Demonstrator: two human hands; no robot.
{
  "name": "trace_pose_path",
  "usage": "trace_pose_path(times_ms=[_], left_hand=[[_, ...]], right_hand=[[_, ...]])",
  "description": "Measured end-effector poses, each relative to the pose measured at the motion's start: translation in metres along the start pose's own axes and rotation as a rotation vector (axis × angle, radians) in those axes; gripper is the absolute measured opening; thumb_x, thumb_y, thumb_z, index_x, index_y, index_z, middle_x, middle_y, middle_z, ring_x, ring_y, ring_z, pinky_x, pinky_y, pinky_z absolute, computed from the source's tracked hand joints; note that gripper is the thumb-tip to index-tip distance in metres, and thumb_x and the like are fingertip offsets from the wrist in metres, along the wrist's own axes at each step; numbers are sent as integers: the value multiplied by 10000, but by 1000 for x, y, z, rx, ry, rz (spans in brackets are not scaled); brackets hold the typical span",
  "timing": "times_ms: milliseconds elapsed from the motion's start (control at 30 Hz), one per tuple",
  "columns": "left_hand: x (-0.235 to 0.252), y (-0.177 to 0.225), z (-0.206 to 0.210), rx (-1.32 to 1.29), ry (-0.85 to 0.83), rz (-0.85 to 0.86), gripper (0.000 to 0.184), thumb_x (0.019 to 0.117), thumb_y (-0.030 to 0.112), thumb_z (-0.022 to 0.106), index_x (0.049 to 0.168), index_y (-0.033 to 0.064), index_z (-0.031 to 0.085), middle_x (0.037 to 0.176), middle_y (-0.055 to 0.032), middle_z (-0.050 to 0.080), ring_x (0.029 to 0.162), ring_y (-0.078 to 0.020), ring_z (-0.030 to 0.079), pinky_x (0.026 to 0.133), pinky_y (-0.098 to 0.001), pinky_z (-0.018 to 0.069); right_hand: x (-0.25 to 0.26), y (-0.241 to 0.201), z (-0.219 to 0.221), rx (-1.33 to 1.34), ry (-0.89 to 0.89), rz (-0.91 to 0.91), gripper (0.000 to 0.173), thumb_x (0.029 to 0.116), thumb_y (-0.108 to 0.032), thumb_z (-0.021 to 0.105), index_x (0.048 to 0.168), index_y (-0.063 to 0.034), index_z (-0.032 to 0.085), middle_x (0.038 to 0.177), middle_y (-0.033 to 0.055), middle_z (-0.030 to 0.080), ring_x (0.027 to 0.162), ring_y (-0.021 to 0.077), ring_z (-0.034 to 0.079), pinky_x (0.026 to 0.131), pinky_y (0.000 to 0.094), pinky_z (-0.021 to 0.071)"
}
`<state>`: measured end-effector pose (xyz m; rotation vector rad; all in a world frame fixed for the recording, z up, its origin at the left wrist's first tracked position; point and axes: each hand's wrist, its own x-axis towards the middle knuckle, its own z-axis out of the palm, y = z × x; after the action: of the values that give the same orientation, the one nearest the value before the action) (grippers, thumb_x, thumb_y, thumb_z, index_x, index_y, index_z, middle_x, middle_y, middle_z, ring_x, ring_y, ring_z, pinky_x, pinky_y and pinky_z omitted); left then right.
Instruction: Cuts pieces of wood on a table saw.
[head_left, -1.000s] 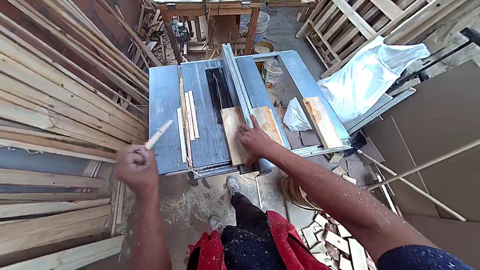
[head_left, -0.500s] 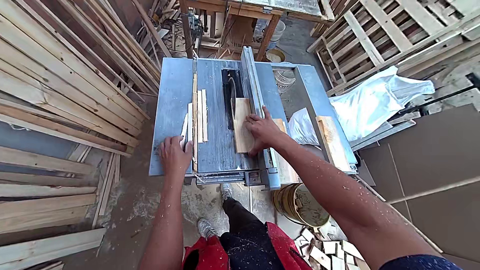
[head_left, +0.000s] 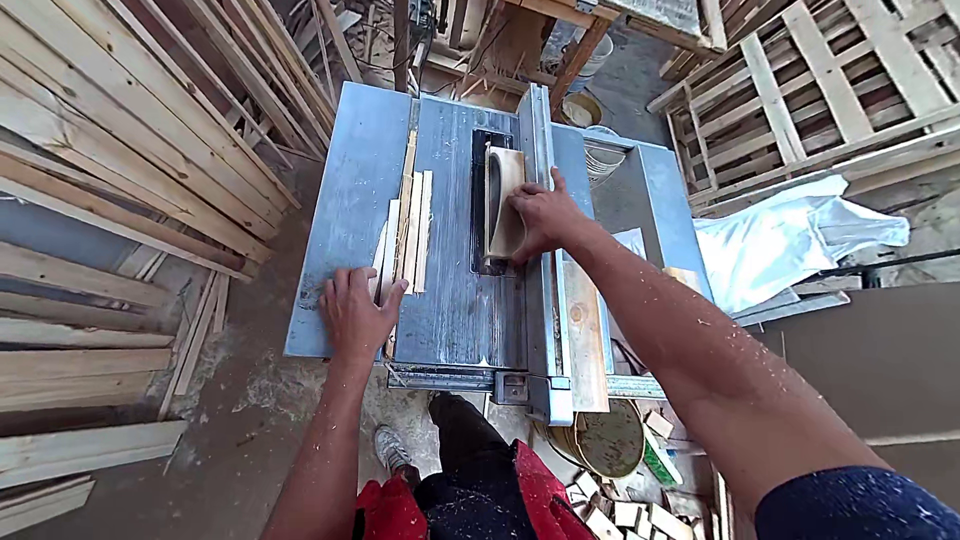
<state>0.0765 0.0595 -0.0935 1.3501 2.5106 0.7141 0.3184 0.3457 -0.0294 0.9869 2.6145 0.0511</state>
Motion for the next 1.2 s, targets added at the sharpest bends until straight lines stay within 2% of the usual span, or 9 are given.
trace_pose_path(times_ms=[133,300,433,533,633,767,1000,1100,1200], left_hand=[[1,-10,4,-8,40,39,572,940,636,594,1182,129,700,1158,-127,659,1093,-349,621,911,-580,504],[13,-7,2,-26,60,-28,491,966,578,584,1084,123,728,1062,-99,673,991,-297,645,866,-544,526],[61,39,-6,-22,47,41,278,978,345,659,1085,102,741,1071,-106,715,1018,-288,677,916,-539,521],[119,94,8,-67,-165,128,244,987,284,636,1118,102,733,1114,-102,717,1070,-277,679,967,-533,519],[168,133,39,-60,-372,167,358,970,391,659,1161,93,714,1151,-133,709,1072,-318,690,919,-577,552],[187,163,53,58,-491,134,548,860,521,750,1155,64,688,1207,-175,671,1102,-372,669,860,-612,559],[161,180,37,-16,-527,-11,571,800,161,759,1326,79,552,1123,-211,692,1052,-415,686,807,-631,565],[125,147,4,-52,-458,-62,533,819,130,750,1329,66,611,1206,-212,679,1102,-408,674,873,-647,558],[76,96,-35,-12,-360,-103,479,932,242,726,1369,73,623,1386,-205,590,1216,-404,615,974,-641,523]], right_hand=[[62,42,-9,-24,39,-7,964,524,-693,855,1261,-98,680,1321,120,675,1380,373,510,1174,778,106],[127,82,-24,-69,-21,-71,986,539,-719,843,1241,-51,662,1265,171,682,1292,380,576,1177,686,256],[147,93,-34,-88,-37,-176,942,646,-657,833,1300,-13,616,1162,212,706,1154,395,657,1177,670,275],[145,91,-40,-98,-46,-189,848,732,-579,805,1348,-41,583,1121,189,721,1090,381,687,1154,649,335],[140,88,-47,-67,1,-180,606,845,-341,766,1326,-26,575,1067,230,691,980,446,680,832,645,520],[142,99,-59,9,138,-90,440,899,-157,640,1307,-23,547,970,279,684,865,519,686,674,703,504],[117,109,-76,279,367,61,417,952,-133,589,1337,16,529,1135,352,646,1013,596,640,798,783,474],[72,121,-88,401,553,208,441,954,-192,571,1340,16,520,1111,359,653,1021,585,645,813,775,464],[-1,132,-78,474,767,377,457,951,-195,531,1345,36,528,1107,310,670,1022,459,676,858,651,498]])
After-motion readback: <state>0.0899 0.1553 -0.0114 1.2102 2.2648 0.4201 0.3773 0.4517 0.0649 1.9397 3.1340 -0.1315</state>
